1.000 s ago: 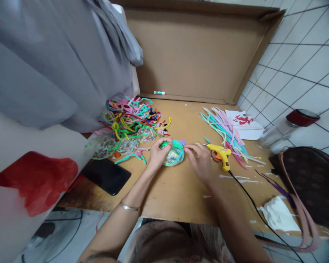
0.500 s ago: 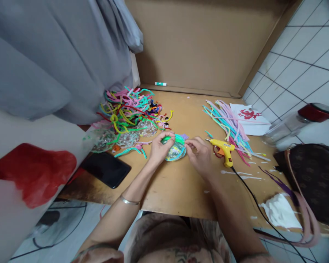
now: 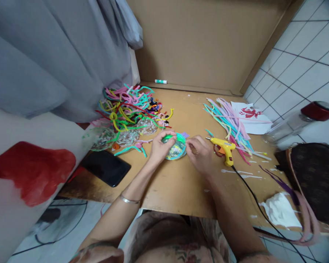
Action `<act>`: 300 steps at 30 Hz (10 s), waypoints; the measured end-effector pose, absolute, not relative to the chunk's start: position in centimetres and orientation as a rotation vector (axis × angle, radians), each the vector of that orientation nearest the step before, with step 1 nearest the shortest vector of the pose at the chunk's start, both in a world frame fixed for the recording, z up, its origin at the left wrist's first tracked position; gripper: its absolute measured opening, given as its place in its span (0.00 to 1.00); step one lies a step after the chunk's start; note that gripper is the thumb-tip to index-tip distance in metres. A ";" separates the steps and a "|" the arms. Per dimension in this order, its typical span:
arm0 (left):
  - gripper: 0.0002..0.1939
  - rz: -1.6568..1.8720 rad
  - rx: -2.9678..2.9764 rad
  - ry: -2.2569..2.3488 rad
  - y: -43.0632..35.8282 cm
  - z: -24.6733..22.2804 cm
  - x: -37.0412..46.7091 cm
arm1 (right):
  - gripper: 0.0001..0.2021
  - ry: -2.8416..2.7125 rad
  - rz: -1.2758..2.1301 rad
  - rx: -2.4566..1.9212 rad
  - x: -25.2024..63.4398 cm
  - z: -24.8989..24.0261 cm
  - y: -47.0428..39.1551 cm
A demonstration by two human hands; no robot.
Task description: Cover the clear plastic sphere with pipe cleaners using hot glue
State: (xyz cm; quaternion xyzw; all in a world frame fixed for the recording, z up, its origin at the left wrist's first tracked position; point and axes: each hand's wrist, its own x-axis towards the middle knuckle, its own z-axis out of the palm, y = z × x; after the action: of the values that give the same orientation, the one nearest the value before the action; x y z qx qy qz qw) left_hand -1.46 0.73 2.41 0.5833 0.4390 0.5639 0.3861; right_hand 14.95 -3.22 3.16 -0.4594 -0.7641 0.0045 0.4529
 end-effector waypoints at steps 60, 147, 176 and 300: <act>0.08 1.484 1.385 1.213 0.3 2.6 -1.0 | 0.13 -1.864 -0.077 -1.121 14.8 1.3 -3.6; 0.06 1.522 1.340 1.122 -0.3 1.0 -1.2 | 0.08 -1.544 -0.027 -1.171 13.2 -0.4 -5.3; 0.02 1.558 1.736 1.151 -2.3 3.0 -0.8 | 0.10 -1.444 0.123 -1.252 13.1 0.4 -5.4; 0.11 1.631 2.149 1.138 -2.8 1.5 -0.8 | 0.24 -0.971 0.614 -1.454 13.8 1.0 -3.7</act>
State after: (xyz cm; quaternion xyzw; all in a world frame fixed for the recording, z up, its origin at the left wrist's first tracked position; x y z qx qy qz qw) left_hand -0.76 -2.77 1.51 0.7299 0.3863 0.5537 0.1067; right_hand 13.77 -3.71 0.95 -0.6272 -0.4189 0.2649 0.6008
